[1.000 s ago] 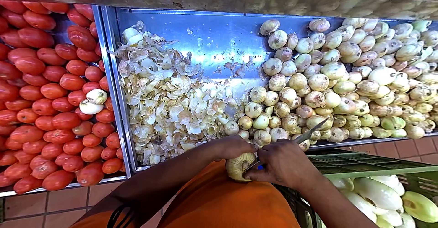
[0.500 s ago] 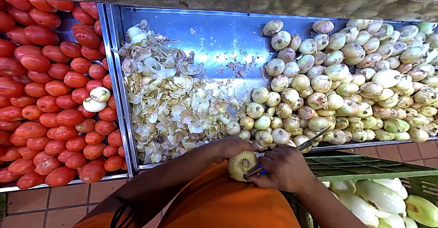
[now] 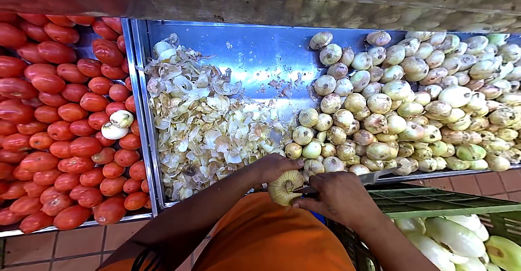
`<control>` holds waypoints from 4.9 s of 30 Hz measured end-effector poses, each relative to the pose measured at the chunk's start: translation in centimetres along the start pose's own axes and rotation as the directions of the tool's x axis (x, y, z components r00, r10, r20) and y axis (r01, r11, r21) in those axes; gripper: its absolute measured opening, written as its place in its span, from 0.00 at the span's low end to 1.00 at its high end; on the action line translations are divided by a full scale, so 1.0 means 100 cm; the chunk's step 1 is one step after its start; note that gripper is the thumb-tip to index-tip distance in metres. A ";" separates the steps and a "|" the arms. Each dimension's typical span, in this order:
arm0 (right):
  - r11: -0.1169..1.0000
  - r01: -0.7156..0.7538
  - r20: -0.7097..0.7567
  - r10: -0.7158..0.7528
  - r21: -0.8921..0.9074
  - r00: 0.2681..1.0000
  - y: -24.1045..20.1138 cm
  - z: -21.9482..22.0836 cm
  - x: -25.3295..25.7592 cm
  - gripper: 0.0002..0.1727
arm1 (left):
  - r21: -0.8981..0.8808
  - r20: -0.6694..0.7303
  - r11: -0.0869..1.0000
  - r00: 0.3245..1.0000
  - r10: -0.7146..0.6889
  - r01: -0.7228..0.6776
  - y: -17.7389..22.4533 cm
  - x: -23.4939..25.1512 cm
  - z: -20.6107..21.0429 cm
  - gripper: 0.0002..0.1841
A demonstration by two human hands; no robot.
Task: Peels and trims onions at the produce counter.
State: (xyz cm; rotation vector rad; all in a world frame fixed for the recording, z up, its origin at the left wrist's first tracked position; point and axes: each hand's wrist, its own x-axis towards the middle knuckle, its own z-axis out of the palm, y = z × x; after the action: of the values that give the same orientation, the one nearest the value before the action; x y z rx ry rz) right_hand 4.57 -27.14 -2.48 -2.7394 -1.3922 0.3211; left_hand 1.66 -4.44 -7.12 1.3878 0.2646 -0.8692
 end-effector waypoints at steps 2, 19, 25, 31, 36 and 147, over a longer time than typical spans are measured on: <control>1.000 0.019 -0.018 -0.019 -0.018 1.000 -0.002 0.002 0.005 0.48 | 0.061 0.002 0.998 1.000 -0.010 0.010 0.004 0.000 0.001 0.28; 0.999 0.042 -0.112 -0.039 0.022 0.993 0.009 0.030 0.027 0.45 | -0.645 -0.201 0.729 0.971 0.128 -0.230 0.018 0.002 -0.054 0.23; 0.972 -0.237 0.154 0.234 -0.001 0.960 0.018 0.029 0.045 0.44 | -0.721 -0.217 0.635 0.961 0.170 -0.276 0.016 -0.003 -0.061 0.29; 0.908 -0.310 0.275 0.233 0.283 0.933 0.015 -0.010 0.053 0.38 | -0.453 -0.367 0.787 0.892 0.264 -0.419 0.014 -0.006 -0.068 0.18; 0.941 -0.283 0.150 0.257 0.184 0.955 0.005 -0.020 0.080 0.44 | -0.349 -0.398 0.840 0.878 0.268 -0.415 0.013 -0.004 -0.057 0.20; 0.885 -0.466 0.524 0.394 0.008 0.756 0.012 -0.003 0.085 0.47 | -0.473 -0.465 0.845 0.885 0.001 -0.249 -0.002 0.042 -0.018 0.25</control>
State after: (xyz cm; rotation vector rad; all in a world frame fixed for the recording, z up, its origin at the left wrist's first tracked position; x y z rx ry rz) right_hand 10.47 -21.00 -3.67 -2.9439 -0.7067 1.1984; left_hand 4.94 -4.35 -10.32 1.0529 0.7048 -0.3040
